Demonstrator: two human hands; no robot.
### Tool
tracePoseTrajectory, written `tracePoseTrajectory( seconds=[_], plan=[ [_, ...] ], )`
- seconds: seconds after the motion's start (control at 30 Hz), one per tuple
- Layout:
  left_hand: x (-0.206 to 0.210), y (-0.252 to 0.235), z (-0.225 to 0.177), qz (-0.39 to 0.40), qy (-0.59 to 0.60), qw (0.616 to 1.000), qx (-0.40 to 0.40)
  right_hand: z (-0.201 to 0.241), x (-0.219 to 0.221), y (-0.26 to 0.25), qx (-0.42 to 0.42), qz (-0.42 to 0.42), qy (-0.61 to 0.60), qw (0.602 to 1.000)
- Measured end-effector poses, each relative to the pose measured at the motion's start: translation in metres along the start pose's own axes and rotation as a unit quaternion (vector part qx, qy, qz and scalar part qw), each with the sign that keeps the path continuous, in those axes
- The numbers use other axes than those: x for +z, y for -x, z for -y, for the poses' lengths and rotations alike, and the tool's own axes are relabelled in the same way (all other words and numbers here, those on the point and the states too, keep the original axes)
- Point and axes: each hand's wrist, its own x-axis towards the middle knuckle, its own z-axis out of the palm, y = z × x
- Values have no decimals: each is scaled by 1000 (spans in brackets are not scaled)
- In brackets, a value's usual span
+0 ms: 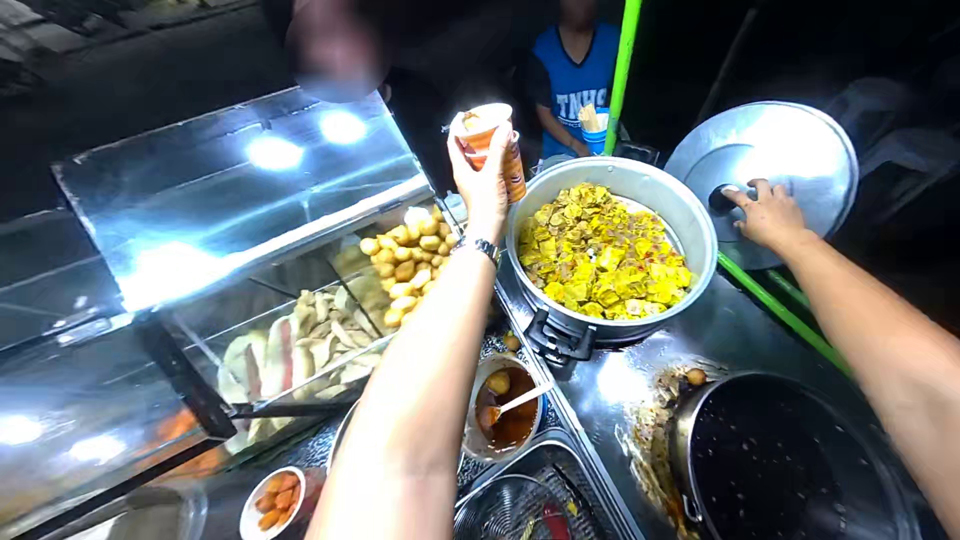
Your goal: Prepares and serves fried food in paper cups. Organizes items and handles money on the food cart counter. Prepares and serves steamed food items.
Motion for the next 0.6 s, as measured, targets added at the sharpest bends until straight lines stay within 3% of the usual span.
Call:
tracePoseTrajectory(
  seconds=[0.3,0.5,0.6],
  plan=[
    [4,-36,46,-60,-30,998,-2,-1,42,-45,-45,10,53,998],
    [2,-47,55,-78,-15,996,-35,3,35,-43,-54,-28,72,996],
    [4,-49,51,-90,0,995,-53,-1,-1,-42,-44,-73,58,995]
  ],
)
